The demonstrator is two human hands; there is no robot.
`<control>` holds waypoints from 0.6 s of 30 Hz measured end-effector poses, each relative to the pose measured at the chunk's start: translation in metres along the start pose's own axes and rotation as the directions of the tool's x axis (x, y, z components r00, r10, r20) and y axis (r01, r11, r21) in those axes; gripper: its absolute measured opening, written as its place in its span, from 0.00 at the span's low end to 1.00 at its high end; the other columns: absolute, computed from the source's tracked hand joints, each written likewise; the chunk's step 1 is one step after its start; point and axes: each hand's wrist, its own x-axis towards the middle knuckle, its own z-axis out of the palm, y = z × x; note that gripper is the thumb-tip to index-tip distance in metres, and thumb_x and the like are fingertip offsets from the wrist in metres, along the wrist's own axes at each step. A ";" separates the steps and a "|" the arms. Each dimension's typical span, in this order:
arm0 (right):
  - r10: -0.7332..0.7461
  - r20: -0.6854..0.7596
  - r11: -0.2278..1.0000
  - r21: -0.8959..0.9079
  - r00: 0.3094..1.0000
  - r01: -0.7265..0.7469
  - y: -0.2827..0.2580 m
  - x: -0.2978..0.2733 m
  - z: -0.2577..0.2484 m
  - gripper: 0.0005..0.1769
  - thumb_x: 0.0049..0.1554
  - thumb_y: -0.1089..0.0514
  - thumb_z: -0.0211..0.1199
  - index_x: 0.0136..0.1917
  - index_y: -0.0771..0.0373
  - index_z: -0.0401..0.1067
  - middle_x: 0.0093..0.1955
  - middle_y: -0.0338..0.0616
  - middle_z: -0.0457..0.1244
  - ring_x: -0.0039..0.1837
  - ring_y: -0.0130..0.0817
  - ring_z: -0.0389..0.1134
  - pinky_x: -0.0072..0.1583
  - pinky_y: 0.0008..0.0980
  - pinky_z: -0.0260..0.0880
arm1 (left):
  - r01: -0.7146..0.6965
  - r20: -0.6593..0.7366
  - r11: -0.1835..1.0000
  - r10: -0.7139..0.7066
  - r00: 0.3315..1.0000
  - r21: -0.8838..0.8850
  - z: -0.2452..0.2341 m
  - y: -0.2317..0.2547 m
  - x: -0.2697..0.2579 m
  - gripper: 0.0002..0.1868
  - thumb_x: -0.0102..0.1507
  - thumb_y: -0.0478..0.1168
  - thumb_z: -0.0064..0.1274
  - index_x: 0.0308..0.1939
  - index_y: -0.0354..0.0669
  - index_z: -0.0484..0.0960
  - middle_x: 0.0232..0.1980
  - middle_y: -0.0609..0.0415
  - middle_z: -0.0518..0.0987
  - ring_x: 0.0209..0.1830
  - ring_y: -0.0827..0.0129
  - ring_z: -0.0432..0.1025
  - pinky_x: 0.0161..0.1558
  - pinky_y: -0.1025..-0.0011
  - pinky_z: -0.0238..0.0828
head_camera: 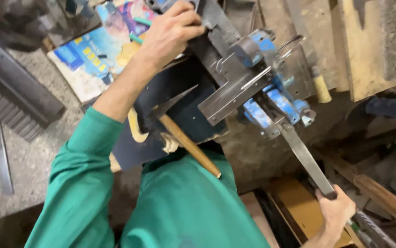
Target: The person uses a bench vise and a hammer to bend and shape a small piece of wood. They repeatedly clamp the wood, strike it with the hammer, and inspect the curvature.
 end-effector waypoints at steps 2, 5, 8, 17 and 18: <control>-0.024 0.043 1.000 0.019 0.999 0.023 0.001 -0.009 0.000 0.17 0.48 0.52 0.76 0.49 0.60 0.80 0.37 0.53 0.69 0.41 0.47 0.70 0.49 0.42 0.70 | 0.020 -0.005 1.000 -0.020 1.000 0.017 0.006 0.005 -0.003 0.16 0.55 0.27 0.56 0.46 0.41 0.87 0.53 0.56 0.81 0.62 0.60 0.71 0.55 0.67 0.75; -0.005 0.000 0.998 0.059 1.000 0.005 -0.001 -0.004 -0.001 0.16 0.49 0.52 0.75 0.49 0.59 0.80 0.37 0.51 0.69 0.39 0.45 0.70 0.48 0.42 0.70 | 0.026 -0.057 0.999 -0.024 0.998 0.031 0.017 0.004 0.009 0.16 0.55 0.28 0.57 0.47 0.42 0.87 0.51 0.57 0.80 0.60 0.61 0.72 0.54 0.67 0.76; -0.018 0.026 0.993 0.121 1.000 0.015 0.000 -0.012 0.001 0.15 0.52 0.52 0.73 0.50 0.61 0.79 0.34 0.52 0.68 0.39 0.45 0.68 0.46 0.42 0.69 | 0.048 -0.070 0.999 -0.049 0.996 -0.020 0.011 0.016 0.001 0.14 0.57 0.28 0.58 0.46 0.41 0.86 0.50 0.56 0.80 0.58 0.60 0.72 0.51 0.66 0.75; -0.273 -0.186 0.904 0.287 0.944 0.318 -0.130 -0.043 -0.055 0.26 0.53 0.51 0.74 0.61 0.66 0.74 0.53 0.52 0.68 0.55 0.44 0.70 0.59 0.37 0.68 | 0.192 -0.278 0.833 -0.377 0.884 -0.519 -0.071 0.102 0.020 0.15 0.62 0.24 0.62 0.52 0.40 0.84 0.48 0.54 0.80 0.50 0.60 0.75 0.49 0.66 0.72; -0.387 -0.318 0.831 0.288 0.866 0.477 -0.160 -0.050 -0.071 0.27 0.55 0.53 0.73 0.63 0.66 0.73 0.58 0.52 0.67 0.59 0.43 0.69 0.62 0.36 0.67 | 0.169 -0.281 0.829 -0.362 0.889 -0.533 -0.084 0.116 0.017 0.17 0.61 0.23 0.60 0.52 0.40 0.83 0.49 0.53 0.80 0.51 0.60 0.75 0.50 0.66 0.73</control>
